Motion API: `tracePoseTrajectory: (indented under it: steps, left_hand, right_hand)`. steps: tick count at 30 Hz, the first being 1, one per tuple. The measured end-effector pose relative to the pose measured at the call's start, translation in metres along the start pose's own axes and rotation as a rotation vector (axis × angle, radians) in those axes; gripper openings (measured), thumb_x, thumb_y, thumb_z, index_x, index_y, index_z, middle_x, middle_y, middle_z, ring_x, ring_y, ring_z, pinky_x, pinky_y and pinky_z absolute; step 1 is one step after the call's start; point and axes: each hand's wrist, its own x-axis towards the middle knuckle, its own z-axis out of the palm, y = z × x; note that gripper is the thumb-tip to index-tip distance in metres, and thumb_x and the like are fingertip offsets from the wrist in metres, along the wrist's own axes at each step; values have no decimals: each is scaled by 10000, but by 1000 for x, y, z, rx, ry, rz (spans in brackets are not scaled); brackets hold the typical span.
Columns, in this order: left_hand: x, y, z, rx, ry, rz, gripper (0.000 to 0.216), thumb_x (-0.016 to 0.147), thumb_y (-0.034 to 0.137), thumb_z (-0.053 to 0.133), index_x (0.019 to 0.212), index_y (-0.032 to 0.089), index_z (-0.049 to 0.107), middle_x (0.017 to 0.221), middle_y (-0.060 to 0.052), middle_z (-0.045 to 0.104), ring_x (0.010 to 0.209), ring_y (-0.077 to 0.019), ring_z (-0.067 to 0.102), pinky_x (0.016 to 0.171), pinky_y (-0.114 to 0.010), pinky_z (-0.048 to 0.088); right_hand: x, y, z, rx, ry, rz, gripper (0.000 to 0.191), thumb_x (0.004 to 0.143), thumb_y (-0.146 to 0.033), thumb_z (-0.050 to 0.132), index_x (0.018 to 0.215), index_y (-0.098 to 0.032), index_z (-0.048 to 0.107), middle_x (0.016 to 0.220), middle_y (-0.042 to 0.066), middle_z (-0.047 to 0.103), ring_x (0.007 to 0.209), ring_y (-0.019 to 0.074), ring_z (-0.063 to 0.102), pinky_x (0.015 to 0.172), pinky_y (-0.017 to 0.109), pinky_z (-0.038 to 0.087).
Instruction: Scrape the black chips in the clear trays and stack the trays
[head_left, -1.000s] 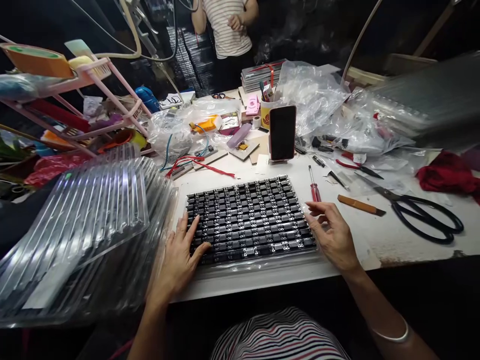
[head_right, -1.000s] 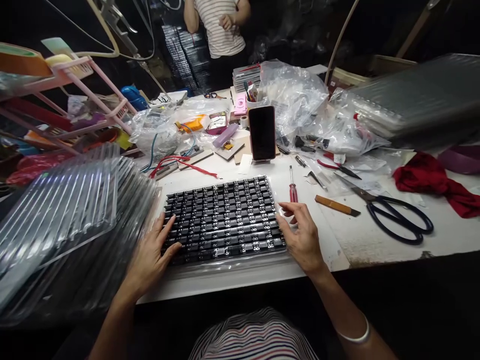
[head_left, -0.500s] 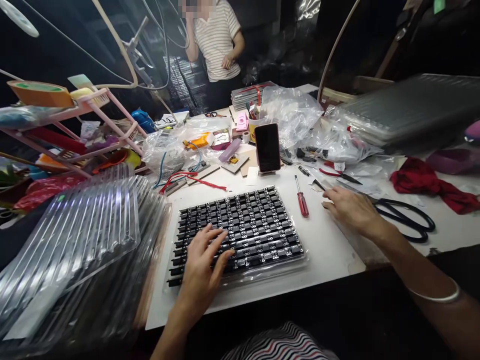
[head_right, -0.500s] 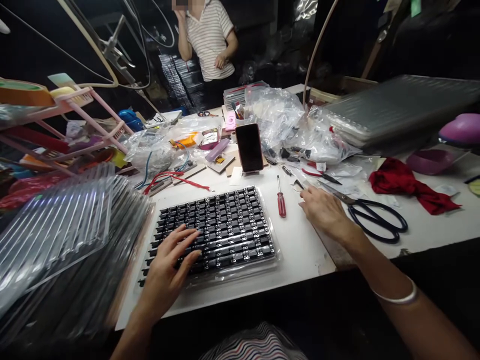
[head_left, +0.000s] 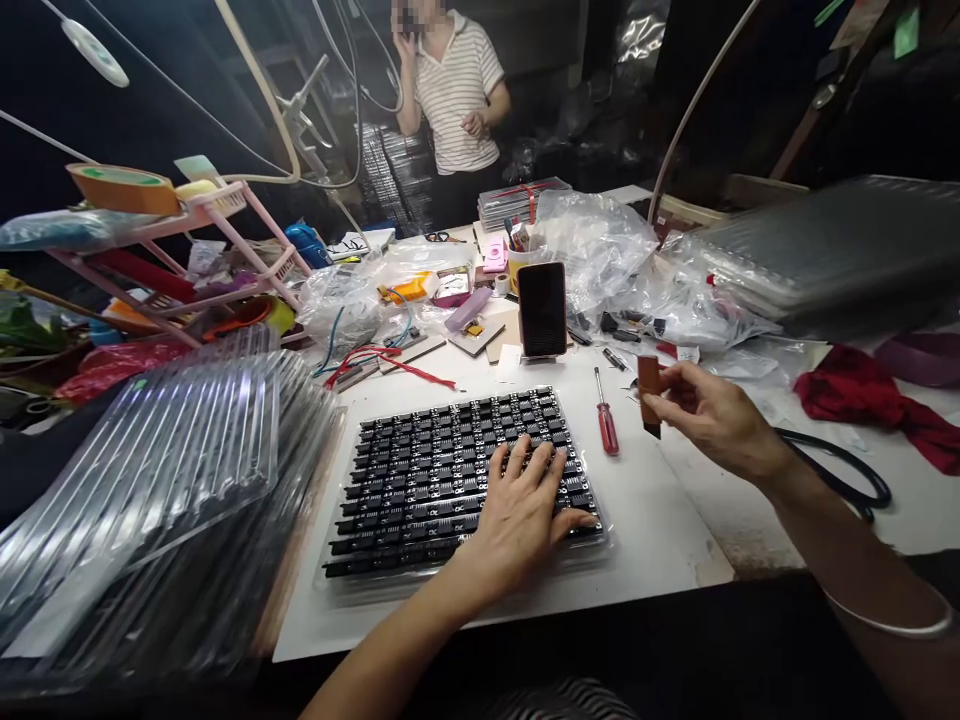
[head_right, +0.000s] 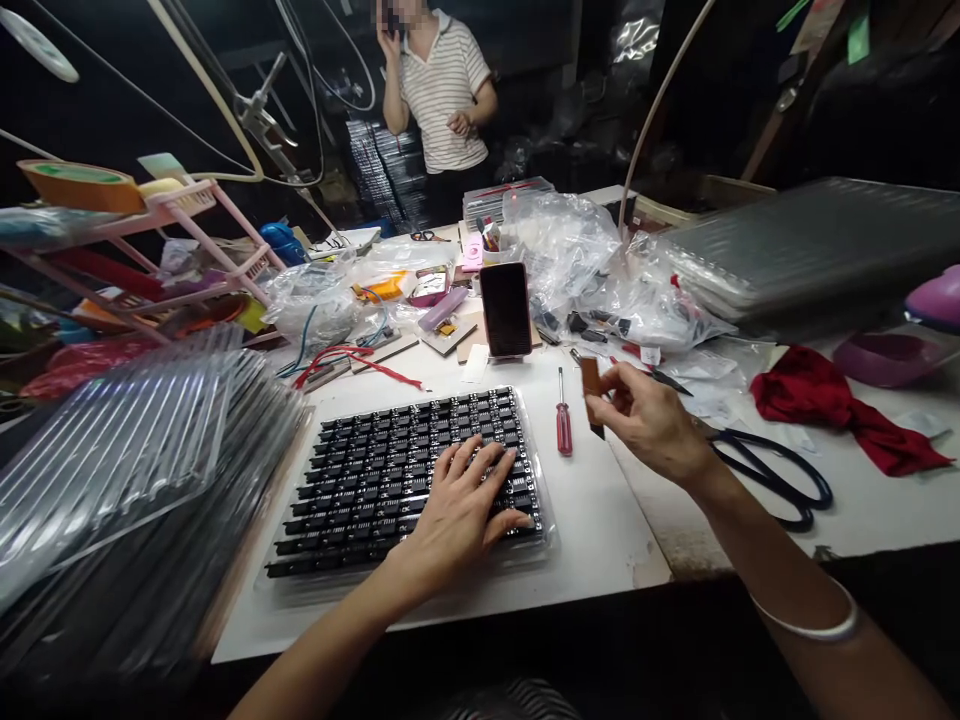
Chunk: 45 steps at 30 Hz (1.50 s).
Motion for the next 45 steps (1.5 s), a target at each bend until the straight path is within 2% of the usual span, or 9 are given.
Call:
tracePoseTrajectory:
  steps: [4,8,12,15,19,22,28,38,45]
  left_hand:
    - [-1,-2,2,15,-19,26,711,812,666,394,1298,155,475,1291,-120,537,1279,-321,373,1042,-522,281]
    - [-1,-4,2,34,-25,54,729,799,678,404,1304,157,467,1284,-121,543,1300,-312,349,1056,-519,256]
    - [0,-5,5,21,-3,67,745,793,697,377,1287,148,482,1285,-117,546,1306,-319,340,1066,-513,232]
    - [0,-6,6,20,2,71,739,801,691,366,1282,144,488,1290,-122,544,1308,-320,341,1061,-508,236]
    - [0,-6,6,27,10,88,747,795,689,379,1294,142,476,1254,-133,565,1301,-308,358,1060,-500,243]
    - [0,-6,6,28,14,92,747,791,688,392,1296,145,476,1246,-135,571,1300,-311,359,1063,-506,234]
    - [1,-6,6,30,8,89,725,814,681,360,1293,150,476,1273,-121,560,1306,-314,348,1068,-514,212]
    - [1,-6,6,21,5,96,709,817,675,374,1282,150,482,1272,-110,565,1315,-317,344,1089,-512,161]
    - [3,-5,4,30,30,104,685,827,654,396,1265,136,492,1230,-108,588,1297,-301,371,1087,-510,171]
  right_hand:
    - [13,-27,32,586,-238,23,359,758,-378,648,1015,-222,450,882,57,663,683,166,597,494,250,413]
    - [11,-21,61,741,-211,114,447,770,-335,630,1155,-225,432,869,26,635,552,95,500,425,209,365]
    - [6,-8,69,784,-233,261,412,783,-376,623,1109,-218,425,901,39,642,507,75,492,374,183,305]
    - [8,-4,66,795,-249,252,415,765,-401,662,1060,-227,428,842,15,638,532,99,553,373,182,329]
    - [11,-2,66,748,-188,246,382,753,-480,661,922,-219,440,646,-47,574,397,83,497,320,186,317]
    - [11,-3,69,715,-182,263,400,760,-518,634,931,-218,432,608,-59,556,403,88,528,322,170,327]
    - [10,-6,76,681,-200,277,463,709,-494,680,940,-223,384,636,-69,561,421,103,561,343,181,378]
    - [9,1,80,610,-184,171,368,784,-467,616,925,-220,382,687,-59,574,413,87,550,338,175,374]
    - [9,-2,79,588,-180,182,360,783,-457,619,895,-213,379,694,-55,574,403,76,539,331,165,356]
